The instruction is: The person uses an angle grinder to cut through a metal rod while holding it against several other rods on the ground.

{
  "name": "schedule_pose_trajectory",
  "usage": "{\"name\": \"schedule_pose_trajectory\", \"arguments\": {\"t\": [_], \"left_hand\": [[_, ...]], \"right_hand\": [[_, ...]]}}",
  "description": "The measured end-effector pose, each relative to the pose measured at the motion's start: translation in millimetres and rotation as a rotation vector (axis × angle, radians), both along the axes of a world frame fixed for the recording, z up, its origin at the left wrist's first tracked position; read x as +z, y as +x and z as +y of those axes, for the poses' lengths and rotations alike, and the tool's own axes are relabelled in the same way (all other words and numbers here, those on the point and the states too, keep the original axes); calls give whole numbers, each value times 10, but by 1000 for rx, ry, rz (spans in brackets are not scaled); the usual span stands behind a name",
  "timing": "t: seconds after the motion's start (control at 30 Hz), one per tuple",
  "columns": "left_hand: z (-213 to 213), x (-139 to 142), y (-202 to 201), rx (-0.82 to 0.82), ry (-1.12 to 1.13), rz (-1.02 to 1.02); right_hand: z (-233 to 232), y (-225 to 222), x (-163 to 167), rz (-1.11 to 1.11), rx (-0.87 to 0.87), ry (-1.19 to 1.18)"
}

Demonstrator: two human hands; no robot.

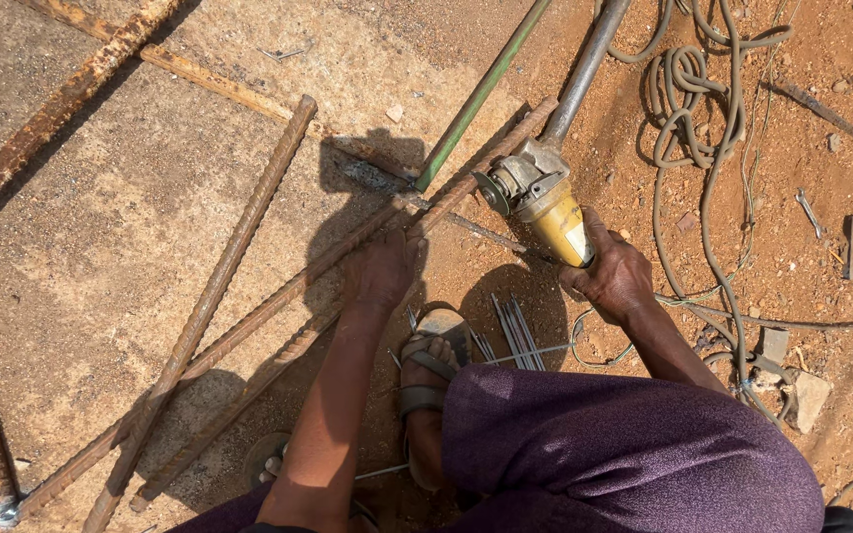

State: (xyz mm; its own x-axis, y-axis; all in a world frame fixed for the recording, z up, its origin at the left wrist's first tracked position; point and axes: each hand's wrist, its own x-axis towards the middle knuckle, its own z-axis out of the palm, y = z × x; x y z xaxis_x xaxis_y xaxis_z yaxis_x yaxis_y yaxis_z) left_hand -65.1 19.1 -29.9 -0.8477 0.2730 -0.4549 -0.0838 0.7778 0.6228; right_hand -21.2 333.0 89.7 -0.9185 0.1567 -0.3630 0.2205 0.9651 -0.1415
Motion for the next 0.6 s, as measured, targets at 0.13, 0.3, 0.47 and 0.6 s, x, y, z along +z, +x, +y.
{"name": "schedule_pose_trajectory", "arguments": {"t": [0.13,0.3,0.47,0.6], "left_hand": [[5,-65,11,2,-3,62],[22,-125,27,2,-1,89],[3,-116,11,-23,-4,9],[-4,-85,-10,-11,12,15]], "right_hand": [[31,-2,-21,26,58,34],[13,1,-18,23,29,33],[-44,-42,28,-11,24,65],[-61,-78,51,-40,3,77]]}}
